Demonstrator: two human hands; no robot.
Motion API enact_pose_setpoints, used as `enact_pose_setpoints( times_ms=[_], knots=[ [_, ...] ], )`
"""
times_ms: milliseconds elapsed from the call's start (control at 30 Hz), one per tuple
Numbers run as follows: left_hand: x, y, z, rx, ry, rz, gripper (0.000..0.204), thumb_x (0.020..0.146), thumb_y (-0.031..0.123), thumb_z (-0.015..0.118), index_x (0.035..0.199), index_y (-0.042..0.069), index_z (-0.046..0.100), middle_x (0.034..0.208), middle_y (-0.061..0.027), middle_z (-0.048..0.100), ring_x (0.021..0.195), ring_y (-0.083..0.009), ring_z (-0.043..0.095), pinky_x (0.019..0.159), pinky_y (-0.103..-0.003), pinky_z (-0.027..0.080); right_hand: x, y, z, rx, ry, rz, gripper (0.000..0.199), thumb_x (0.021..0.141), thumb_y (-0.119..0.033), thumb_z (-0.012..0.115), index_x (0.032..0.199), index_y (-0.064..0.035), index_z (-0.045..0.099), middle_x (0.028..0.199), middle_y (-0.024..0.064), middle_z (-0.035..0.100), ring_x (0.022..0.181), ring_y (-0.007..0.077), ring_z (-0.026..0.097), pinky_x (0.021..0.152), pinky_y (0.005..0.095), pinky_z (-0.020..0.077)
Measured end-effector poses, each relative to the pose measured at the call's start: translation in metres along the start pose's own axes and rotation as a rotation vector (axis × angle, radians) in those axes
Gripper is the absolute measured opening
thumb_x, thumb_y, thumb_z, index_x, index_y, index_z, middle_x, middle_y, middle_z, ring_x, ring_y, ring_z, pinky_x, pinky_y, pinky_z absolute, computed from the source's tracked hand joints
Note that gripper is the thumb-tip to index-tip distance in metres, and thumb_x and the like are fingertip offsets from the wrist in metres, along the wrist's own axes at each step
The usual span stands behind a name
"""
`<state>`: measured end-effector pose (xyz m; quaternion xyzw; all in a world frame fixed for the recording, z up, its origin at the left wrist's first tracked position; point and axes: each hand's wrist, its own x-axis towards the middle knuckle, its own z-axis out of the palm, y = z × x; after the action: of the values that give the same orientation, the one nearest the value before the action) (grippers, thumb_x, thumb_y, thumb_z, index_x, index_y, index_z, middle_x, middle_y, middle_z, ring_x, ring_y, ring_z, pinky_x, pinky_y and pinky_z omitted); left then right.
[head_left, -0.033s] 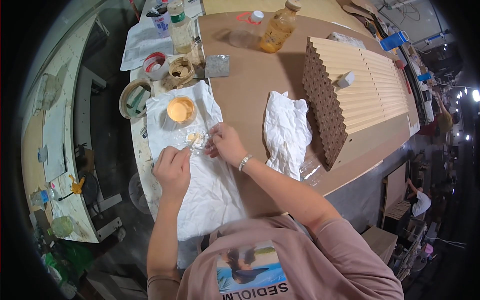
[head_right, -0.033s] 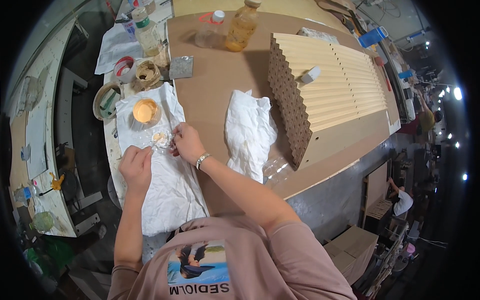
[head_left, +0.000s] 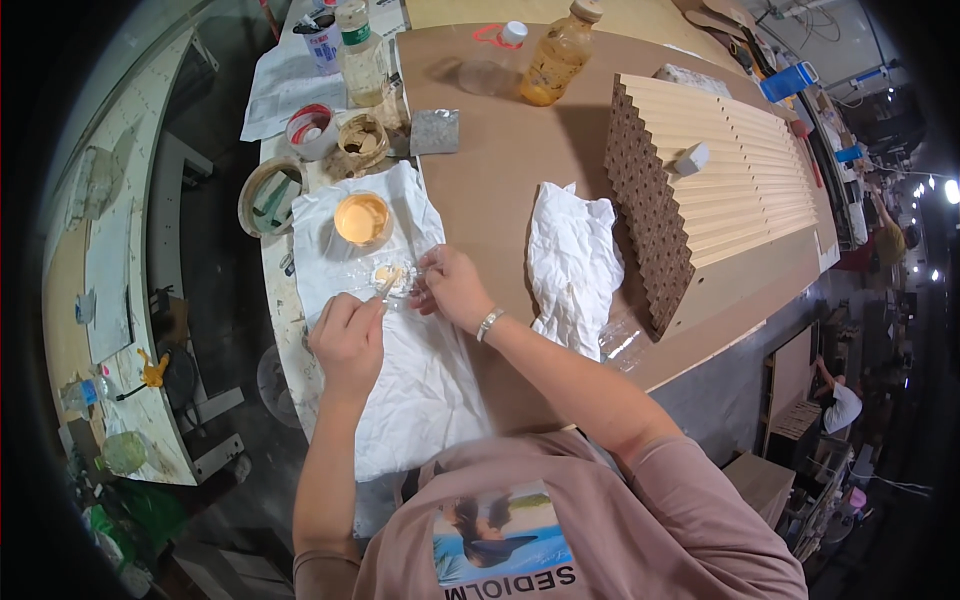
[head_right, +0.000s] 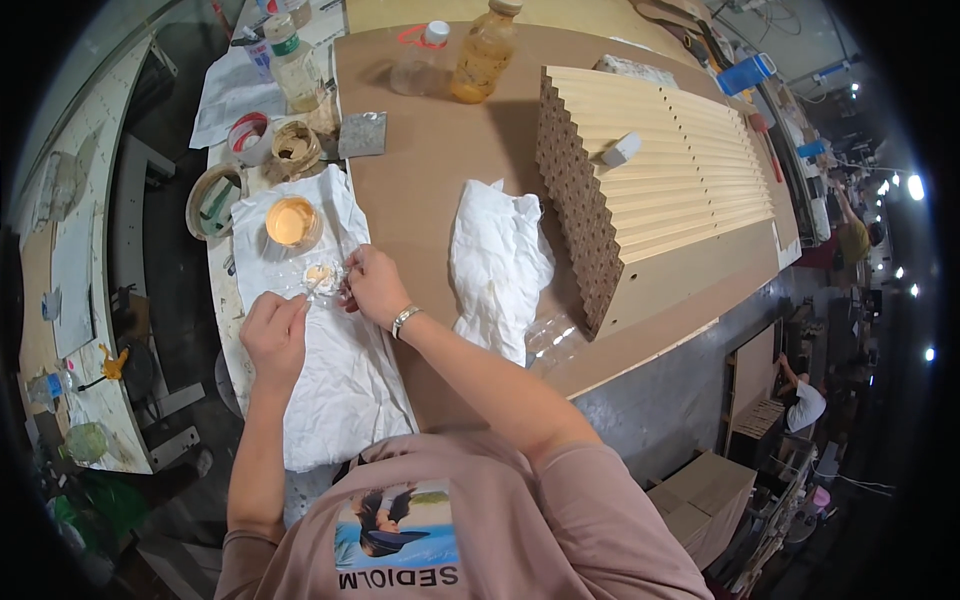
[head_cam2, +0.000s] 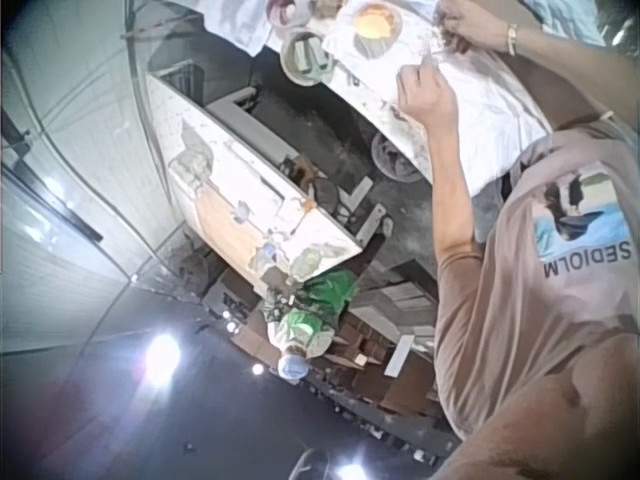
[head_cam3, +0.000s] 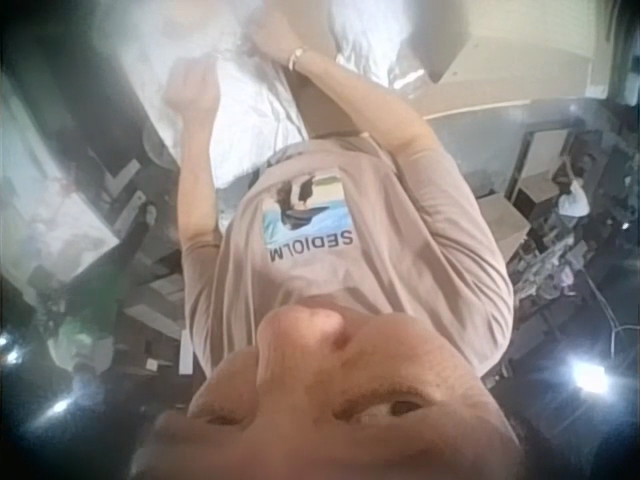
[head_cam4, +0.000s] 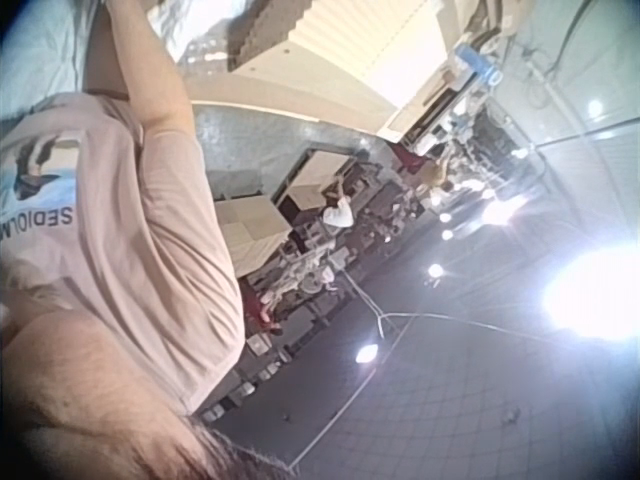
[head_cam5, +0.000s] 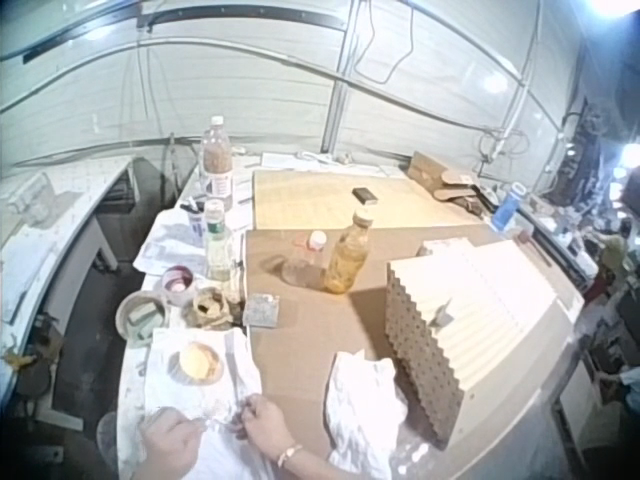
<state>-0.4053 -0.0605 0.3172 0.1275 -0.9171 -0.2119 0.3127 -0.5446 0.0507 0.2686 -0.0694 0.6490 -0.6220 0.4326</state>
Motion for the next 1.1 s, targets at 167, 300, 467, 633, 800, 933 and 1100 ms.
enact_pose_setpoints(
  times_ms=[167, 300, 467, 633, 800, 933, 1100],
  knots=[
    [-0.001, 0.002, 0.004, 0.008, 0.052, -0.014, 0.015, 0.069, -0.001, 0.074, 0.082, 0.004, 0.069, 0.069, -0.006, 0.051, 0.063, -0.024, 0.055, 0.053, -0.036, 0.043, 0.001, 0.001, -0.001, -0.015, -0.009, -0.017, 0.014, 0.093, 0.001, 0.04, 0.102, 0.0071, 0.049, 0.075, 0.0131, 0.061, 0.059, 0.0192, 0.067, 0.048, 0.031, 0.0559],
    [-0.007, 0.003, 0.003, -0.002, 0.0, 0.003, 0.015, 0.069, -0.002, 0.073, 0.082, 0.004, 0.07, 0.068, -0.0059, 0.051, 0.063, -0.0237, 0.055, 0.054, -0.036, 0.043, -0.001, -0.001, -0.001, -0.016, -0.006, -0.018, 0.014, 0.093, 0.002, 0.04, 0.103, 0.0072, 0.049, 0.075, 0.0135, 0.061, 0.059, 0.0197, 0.067, 0.048, 0.0315, 0.0562],
    [-0.004, 0.004, 0.002, 0.022, 0.049, -0.01, 0.014, 0.069, -0.002, 0.074, 0.081, 0.005, 0.07, 0.069, -0.0059, 0.051, 0.062, -0.0238, 0.054, 0.054, -0.036, 0.043, -0.002, -0.003, 0.0, -0.035, 0.004, -0.019, 0.015, 0.093, 0.002, 0.04, 0.104, 0.007, 0.049, 0.076, 0.0137, 0.061, 0.059, 0.0202, 0.067, 0.047, 0.0317, 0.0562],
    [-0.004, 0.005, 0.002, -0.016, 0.014, -0.038, 0.013, 0.071, -0.002, 0.074, 0.082, 0.003, 0.07, 0.067, -0.0067, 0.051, 0.058, -0.0224, 0.053, 0.052, -0.033, 0.042, -0.001, -0.005, -0.001, -0.039, 0.007, -0.001, 0.014, 0.093, 0.002, 0.04, 0.103, 0.0068, 0.049, 0.077, 0.0133, 0.061, 0.059, 0.0201, 0.067, 0.047, 0.0315, 0.056],
    [-0.007, 0.002, 0.01, -0.279, 0.112, -0.434, 0.006, 0.078, -0.004, 0.072, 0.083, -0.002, 0.069, 0.069, -0.0049, 0.056, 0.056, -0.0118, 0.051, 0.053, -0.025, 0.041, -0.003, -0.005, -0.001, -0.035, -0.009, -0.01, 0.014, 0.093, 0.002, 0.039, 0.102, 0.0069, 0.049, 0.077, 0.0141, 0.062, 0.059, 0.0202, 0.067, 0.047, 0.0315, 0.0561],
    [-0.019, -0.022, 0.019, -0.462, 0.161, -0.689, 0.004, 0.083, -0.001, 0.07, 0.084, -0.004, 0.069, 0.07, 0.002, 0.058, 0.059, -0.0043, 0.044, 0.055, -0.021, 0.037, -0.001, -0.004, -0.001, -0.058, -0.028, -0.018, 0.014, 0.093, 0.002, 0.039, 0.101, 0.0071, 0.049, 0.076, 0.0147, 0.063, 0.06, 0.0203, 0.068, 0.049, 0.0318, 0.0567],
    [-0.005, -0.015, 0.015, -0.617, 0.155, -0.855, 0.004, 0.084, 0.0, 0.07, 0.084, -0.005, 0.069, 0.07, 0.0024, 0.059, 0.06, -0.0041, 0.045, 0.057, -0.02, 0.036, 0.0, -0.003, -0.003, -0.055, -0.013, -0.028, 0.014, 0.092, 0.003, 0.04, 0.101, 0.007, 0.05, 0.076, 0.015, 0.064, 0.061, 0.0211, 0.069, 0.048, 0.0322, 0.0566]
  ],
)
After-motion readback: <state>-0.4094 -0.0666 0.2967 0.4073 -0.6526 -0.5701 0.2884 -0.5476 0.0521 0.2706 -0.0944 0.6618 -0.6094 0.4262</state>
